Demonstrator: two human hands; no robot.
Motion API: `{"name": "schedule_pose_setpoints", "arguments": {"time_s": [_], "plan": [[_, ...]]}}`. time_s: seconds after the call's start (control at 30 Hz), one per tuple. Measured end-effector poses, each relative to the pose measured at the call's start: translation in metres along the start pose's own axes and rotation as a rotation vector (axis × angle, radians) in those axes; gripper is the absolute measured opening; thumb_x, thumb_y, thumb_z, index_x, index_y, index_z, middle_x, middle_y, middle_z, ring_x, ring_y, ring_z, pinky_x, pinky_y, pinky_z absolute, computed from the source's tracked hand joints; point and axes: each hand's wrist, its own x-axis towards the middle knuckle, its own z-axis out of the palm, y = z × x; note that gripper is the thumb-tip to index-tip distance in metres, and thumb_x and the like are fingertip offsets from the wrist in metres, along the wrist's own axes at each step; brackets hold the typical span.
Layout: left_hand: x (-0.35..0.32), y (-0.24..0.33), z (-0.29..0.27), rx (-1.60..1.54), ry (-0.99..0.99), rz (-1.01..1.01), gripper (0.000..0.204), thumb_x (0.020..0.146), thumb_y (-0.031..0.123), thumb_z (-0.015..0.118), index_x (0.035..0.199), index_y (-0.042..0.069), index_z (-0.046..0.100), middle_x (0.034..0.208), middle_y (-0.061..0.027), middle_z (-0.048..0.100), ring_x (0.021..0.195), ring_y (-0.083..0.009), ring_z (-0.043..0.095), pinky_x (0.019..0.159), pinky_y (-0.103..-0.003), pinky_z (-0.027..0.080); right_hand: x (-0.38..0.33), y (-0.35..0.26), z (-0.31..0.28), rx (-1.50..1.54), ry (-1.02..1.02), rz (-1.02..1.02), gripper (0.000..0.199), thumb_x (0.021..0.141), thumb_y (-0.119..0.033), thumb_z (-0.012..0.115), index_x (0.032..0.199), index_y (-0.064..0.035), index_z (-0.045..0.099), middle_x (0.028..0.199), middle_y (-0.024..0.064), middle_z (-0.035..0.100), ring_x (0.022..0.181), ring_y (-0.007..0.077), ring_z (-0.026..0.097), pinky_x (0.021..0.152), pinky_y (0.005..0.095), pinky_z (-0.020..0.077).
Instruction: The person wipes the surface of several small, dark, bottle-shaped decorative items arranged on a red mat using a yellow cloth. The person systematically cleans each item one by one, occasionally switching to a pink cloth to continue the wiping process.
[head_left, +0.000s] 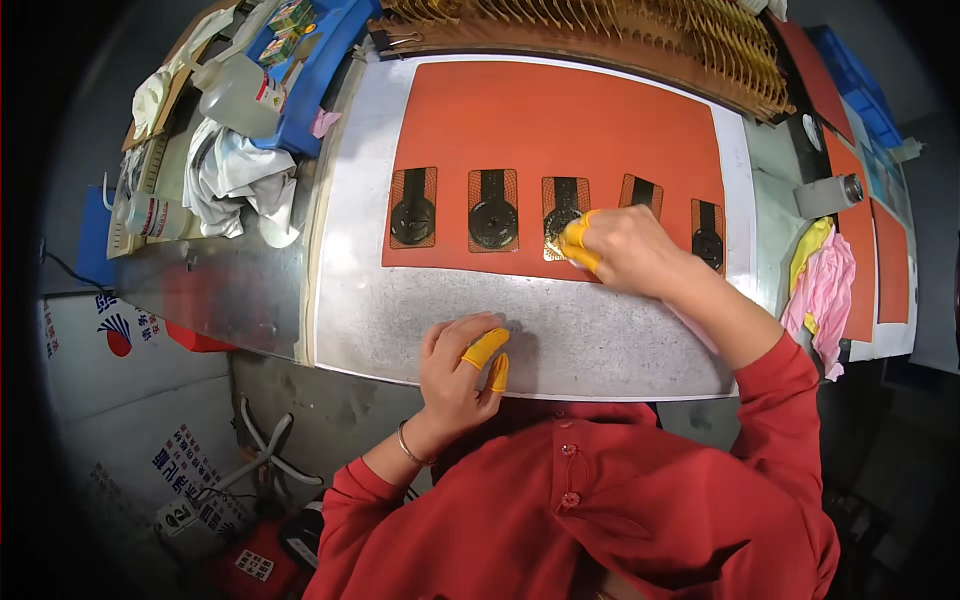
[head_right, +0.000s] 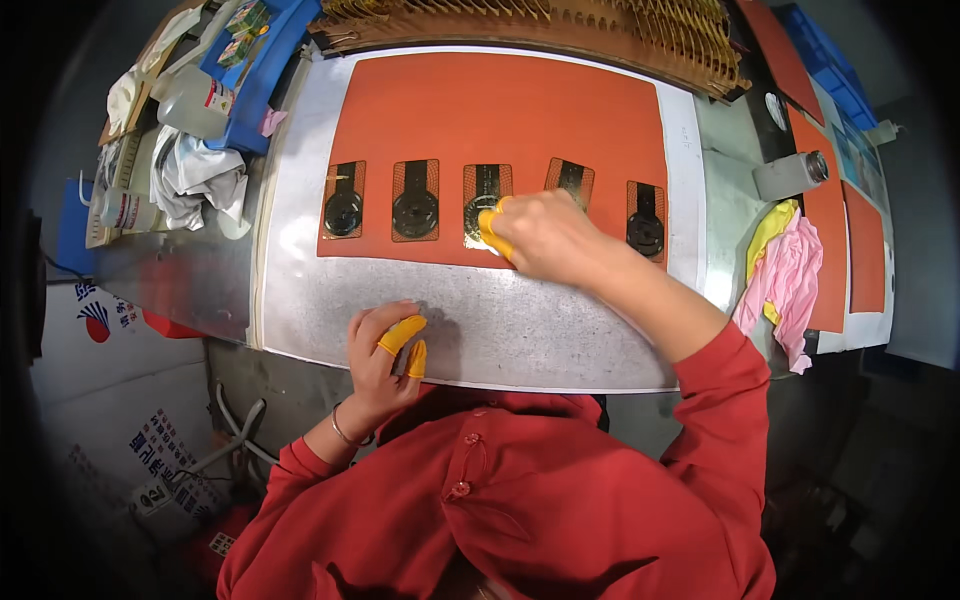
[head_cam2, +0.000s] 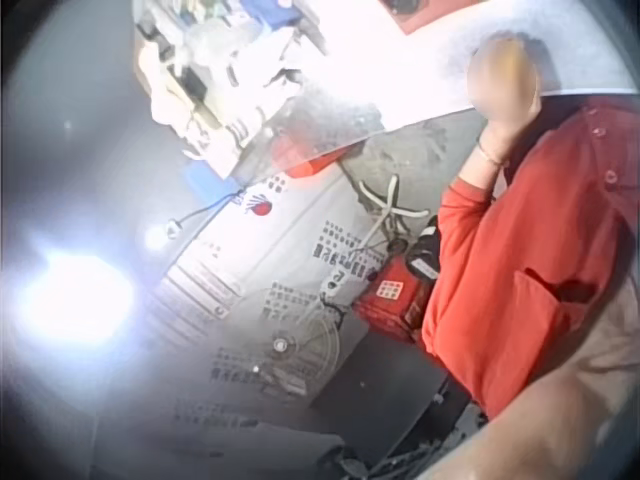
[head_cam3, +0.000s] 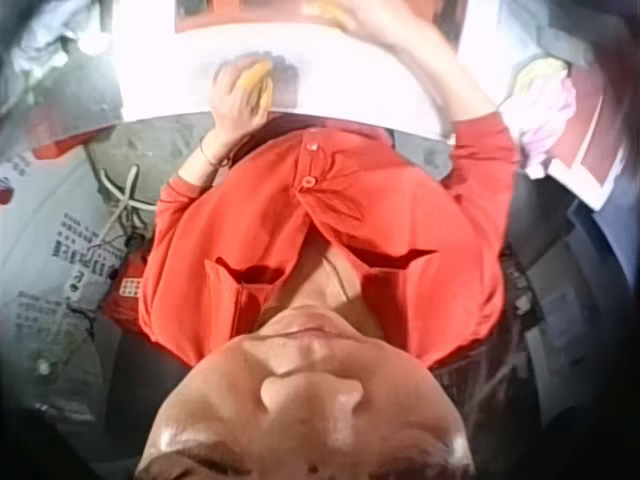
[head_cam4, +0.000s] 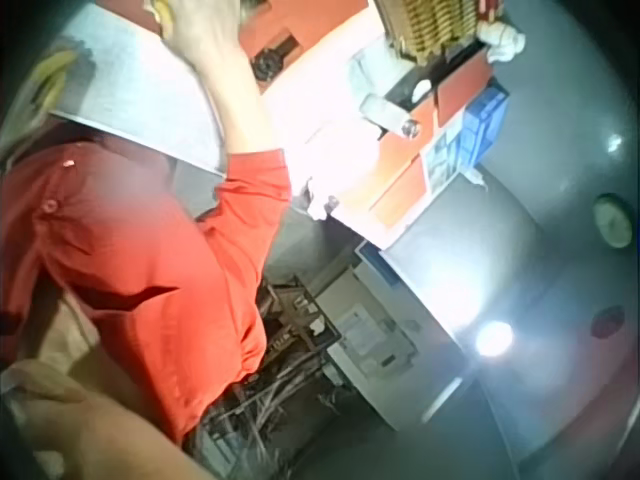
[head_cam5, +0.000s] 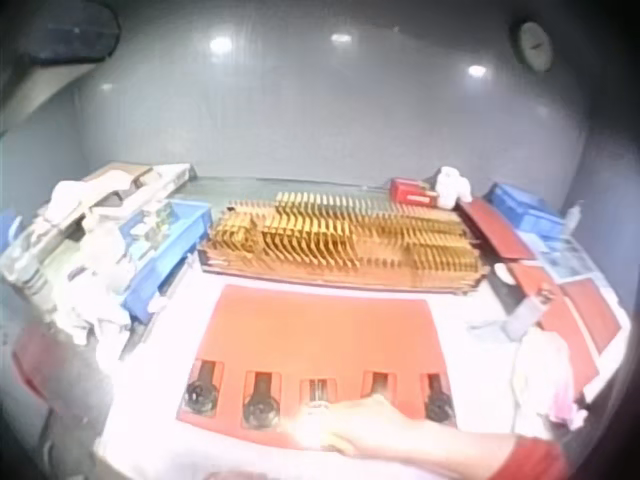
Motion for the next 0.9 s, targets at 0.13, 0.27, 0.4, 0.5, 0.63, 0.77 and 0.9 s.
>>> {"name": "schedule_pose_setpoints", "arguments": {"time_s": [0.13,0.27,0.4,0.5,0.63,0.77,0.9], "plan": [[-0.002,0.001,0.001,0.020,-0.007,0.013,0.034,0.064,-0.001,0.066,0.096,0.004,0.059,0.107,-0.0100,0.061,0.098,-0.0270,0.061,0.082,-0.038,0.041,0.039,0.022,-0.005,-0.011,0.091,0.115,0.015,0.078,-0.018,0.063,0.083,-0.0047,0.061,0.069,0.0137,0.059,0.062,0.0335,0.059,0.056,0.0422,0.0475],[-0.001,0.001,-0.001,0.016,-0.018,0.013,0.032,0.065,0.000,0.066,0.096,0.005,0.060,0.106,-0.0092,0.061,0.097,-0.0264,0.061,0.082,-0.037,0.041,0.047,0.014,-0.004,0.005,0.109,0.076,0.017,0.077,-0.020,0.065,0.075,-0.0037,0.060,0.070,0.0151,0.059,0.063,0.0339,0.060,0.056,0.0427,0.0477],[0.000,0.001,-0.004,-0.021,-0.012,-0.011,0.029,0.068,0.002,0.066,0.096,0.006,0.060,0.106,-0.0086,0.060,0.097,-0.0253,0.061,0.083,-0.037,0.041,-0.002,-0.030,-0.001,0.038,-0.092,-0.140,0.007,0.067,-0.007,0.062,0.073,-0.0040,0.060,0.064,0.0115,0.058,0.060,0.0304,0.061,0.053,0.0431,0.0481],[-0.002,0.001,-0.003,-0.025,-0.003,0.019,0.030,0.066,0.001,0.064,0.096,0.005,0.060,0.102,-0.0091,0.062,0.097,-0.0266,0.061,0.080,-0.038,0.042,0.006,-0.020,-0.008,0.083,0.066,-0.116,0.010,0.075,-0.014,0.066,0.079,-0.0058,0.061,0.064,0.0092,0.056,0.060,0.0266,0.059,0.053,0.0380,0.0484],[-0.004,-0.002,-0.002,-0.046,0.006,0.018,0.029,0.067,0.001,0.065,0.095,0.006,0.061,0.103,-0.0086,0.061,0.095,-0.0257,0.062,0.078,-0.037,0.042,0.042,-0.020,0.001,0.118,0.091,-0.184,0.006,0.079,-0.012,0.063,0.082,-0.0069,0.062,0.067,0.0096,0.059,0.063,0.0275,0.060,0.054,0.0388,0.0483],[-0.005,-0.003,-0.002,-0.062,0.033,0.009,0.030,0.067,0.002,0.065,0.096,0.006,0.061,0.104,-0.0084,0.061,0.094,-0.0256,0.062,0.077,-0.036,0.042,0.082,-0.011,0.012,-0.053,-0.059,-0.062,0.015,0.081,-0.020,0.062,0.084,-0.0054,0.063,0.072,0.0127,0.062,0.066,0.0312,0.061,0.058,0.0414,0.0487],[-0.001,-0.002,-0.002,-0.088,0.045,0.027,0.029,0.067,0.002,0.066,0.095,0.006,0.061,0.099,-0.0076,0.062,0.093,-0.0243,0.062,0.077,-0.036,0.042,0.122,-0.002,0.001,0.031,0.029,0.051,0.015,0.080,-0.023,0.062,0.081,-0.0075,0.062,0.073,0.0149,0.061,0.066,0.0341,0.060,0.059,0.0447,0.0472]]}}
